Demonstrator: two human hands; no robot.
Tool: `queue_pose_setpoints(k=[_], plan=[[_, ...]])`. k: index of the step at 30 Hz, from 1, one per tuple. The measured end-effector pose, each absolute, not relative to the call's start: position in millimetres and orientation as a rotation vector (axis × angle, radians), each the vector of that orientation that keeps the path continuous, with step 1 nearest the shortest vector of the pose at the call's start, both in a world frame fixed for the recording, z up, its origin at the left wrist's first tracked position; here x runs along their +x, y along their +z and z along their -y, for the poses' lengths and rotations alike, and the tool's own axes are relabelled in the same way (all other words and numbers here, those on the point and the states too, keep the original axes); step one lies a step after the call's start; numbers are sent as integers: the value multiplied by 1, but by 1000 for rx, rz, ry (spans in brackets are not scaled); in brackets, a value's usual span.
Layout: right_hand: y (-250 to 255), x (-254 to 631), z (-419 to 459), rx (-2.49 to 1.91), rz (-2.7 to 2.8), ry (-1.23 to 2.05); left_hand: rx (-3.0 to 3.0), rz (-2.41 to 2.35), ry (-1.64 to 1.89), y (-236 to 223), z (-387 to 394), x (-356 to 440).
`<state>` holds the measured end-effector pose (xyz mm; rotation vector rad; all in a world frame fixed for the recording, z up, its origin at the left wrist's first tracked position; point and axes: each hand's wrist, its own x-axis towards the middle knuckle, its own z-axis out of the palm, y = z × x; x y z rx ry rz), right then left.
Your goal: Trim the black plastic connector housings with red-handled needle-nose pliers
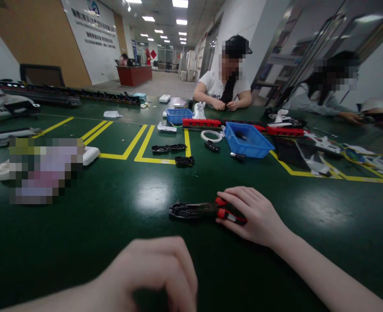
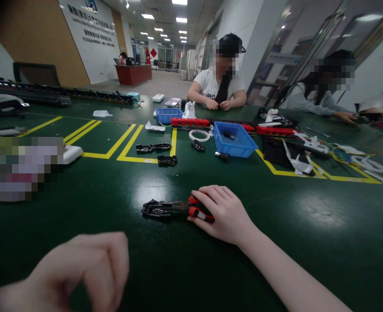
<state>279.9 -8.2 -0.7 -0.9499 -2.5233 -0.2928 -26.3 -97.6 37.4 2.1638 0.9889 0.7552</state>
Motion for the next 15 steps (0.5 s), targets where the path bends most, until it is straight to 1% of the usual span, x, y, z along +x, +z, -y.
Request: queue_pose_setpoints(k=[3,6,15], plan=[[-1,278,9,-948,2523,-301,1948,-892,785,21,50,-33],[-1,276,10,-939,2514,-326,1913,-1062,769,9,22,-39],[1,266,15,-932,2497,-326,2219,-1116,531,3,16,-29]])
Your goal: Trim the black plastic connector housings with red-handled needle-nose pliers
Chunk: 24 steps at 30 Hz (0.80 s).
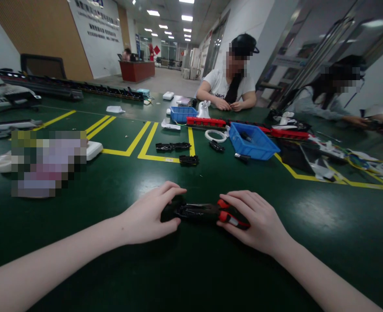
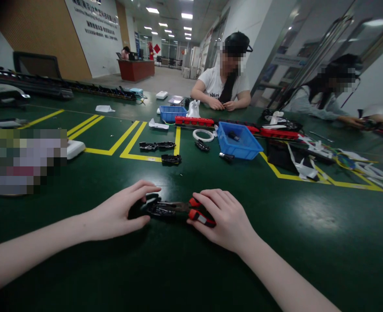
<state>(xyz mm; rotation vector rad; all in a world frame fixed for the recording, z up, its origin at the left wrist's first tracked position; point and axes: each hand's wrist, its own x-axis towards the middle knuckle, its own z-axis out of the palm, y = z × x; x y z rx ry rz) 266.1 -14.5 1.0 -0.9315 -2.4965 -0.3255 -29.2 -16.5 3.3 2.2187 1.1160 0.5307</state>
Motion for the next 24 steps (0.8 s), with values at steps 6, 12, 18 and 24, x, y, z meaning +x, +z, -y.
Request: queue_pose_setpoints(k=[6,12,18,24], plan=[[1,266,17,-939,2483,-355,2369,-972,401,-1,-9,-25],[2,263,19,-941,2468,-300,2318,-887,414,-5,-24,-29],[2,261,20,-942,2459,-225,2342,-883,442,-6,-18,-27],[3,258,20,-953,2481,-207,2376,-846,454,-6,-18,-28]])
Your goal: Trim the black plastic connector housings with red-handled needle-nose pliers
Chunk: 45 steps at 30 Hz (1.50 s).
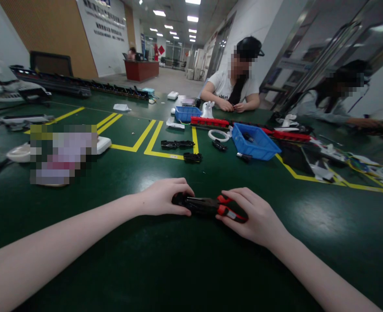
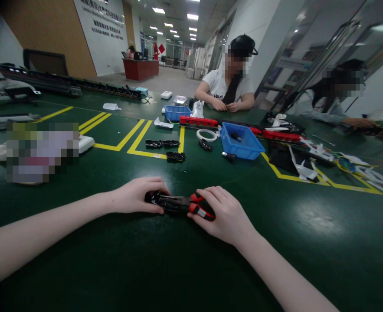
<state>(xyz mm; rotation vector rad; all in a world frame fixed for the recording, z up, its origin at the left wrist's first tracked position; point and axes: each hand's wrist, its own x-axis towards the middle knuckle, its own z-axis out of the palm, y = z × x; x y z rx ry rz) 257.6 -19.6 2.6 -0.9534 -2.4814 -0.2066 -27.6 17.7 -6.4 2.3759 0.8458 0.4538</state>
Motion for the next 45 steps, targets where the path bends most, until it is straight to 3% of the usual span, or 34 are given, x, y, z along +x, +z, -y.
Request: queue_pose_setpoints(k=[31,45], plan=[[8,255,16,-920,2610,-674,2526,-760,414,-3,-16,-27],[2,253,19,-998,2645,-424,2757,-769,342,-7,-15,-23]])
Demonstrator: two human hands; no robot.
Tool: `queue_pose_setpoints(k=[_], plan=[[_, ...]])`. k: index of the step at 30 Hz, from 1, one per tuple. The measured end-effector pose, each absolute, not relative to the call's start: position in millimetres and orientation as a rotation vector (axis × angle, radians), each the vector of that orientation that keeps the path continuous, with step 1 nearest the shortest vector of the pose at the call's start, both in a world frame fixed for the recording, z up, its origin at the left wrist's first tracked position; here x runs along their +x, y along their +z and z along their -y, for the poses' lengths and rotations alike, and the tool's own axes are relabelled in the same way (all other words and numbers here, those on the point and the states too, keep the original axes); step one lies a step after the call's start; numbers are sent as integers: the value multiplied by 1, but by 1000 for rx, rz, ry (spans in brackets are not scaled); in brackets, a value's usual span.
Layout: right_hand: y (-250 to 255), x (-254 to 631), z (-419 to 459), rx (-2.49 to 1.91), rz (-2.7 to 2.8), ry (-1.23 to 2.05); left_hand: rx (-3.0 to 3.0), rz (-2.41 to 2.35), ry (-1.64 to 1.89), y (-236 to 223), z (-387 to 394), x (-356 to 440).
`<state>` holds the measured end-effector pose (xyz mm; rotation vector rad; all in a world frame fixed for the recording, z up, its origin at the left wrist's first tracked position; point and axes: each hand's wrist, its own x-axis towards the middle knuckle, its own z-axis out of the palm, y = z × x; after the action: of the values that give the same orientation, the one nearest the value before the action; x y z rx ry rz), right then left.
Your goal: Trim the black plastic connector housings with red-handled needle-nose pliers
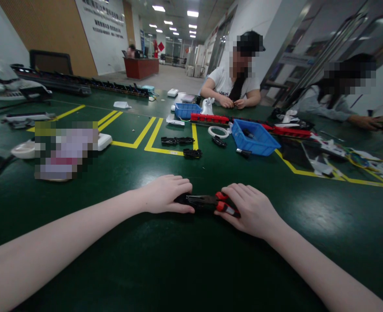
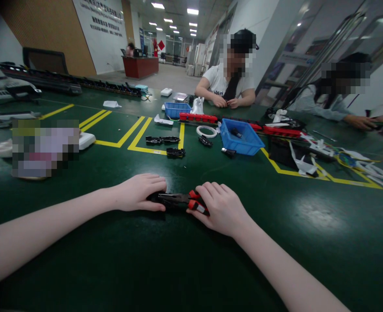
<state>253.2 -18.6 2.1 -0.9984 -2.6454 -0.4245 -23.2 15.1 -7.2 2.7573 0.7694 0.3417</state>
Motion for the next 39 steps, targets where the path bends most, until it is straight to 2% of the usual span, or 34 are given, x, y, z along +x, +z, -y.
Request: queue_pose_setpoints(k=[14,24,33,39], plan=[[0,256,20,-961,2562,-456,2697,-795,334,-5,-14,-25],[0,269,11,-1172,2447,-442,2695,-807,356,-5,-15,-24],[-9,274,1,-1340,2497,-128,2736,-871,309,-3,-12,-25],[0,295,-1,-1400,2565,-91,2859,-909,315,-4,-13,-32]])
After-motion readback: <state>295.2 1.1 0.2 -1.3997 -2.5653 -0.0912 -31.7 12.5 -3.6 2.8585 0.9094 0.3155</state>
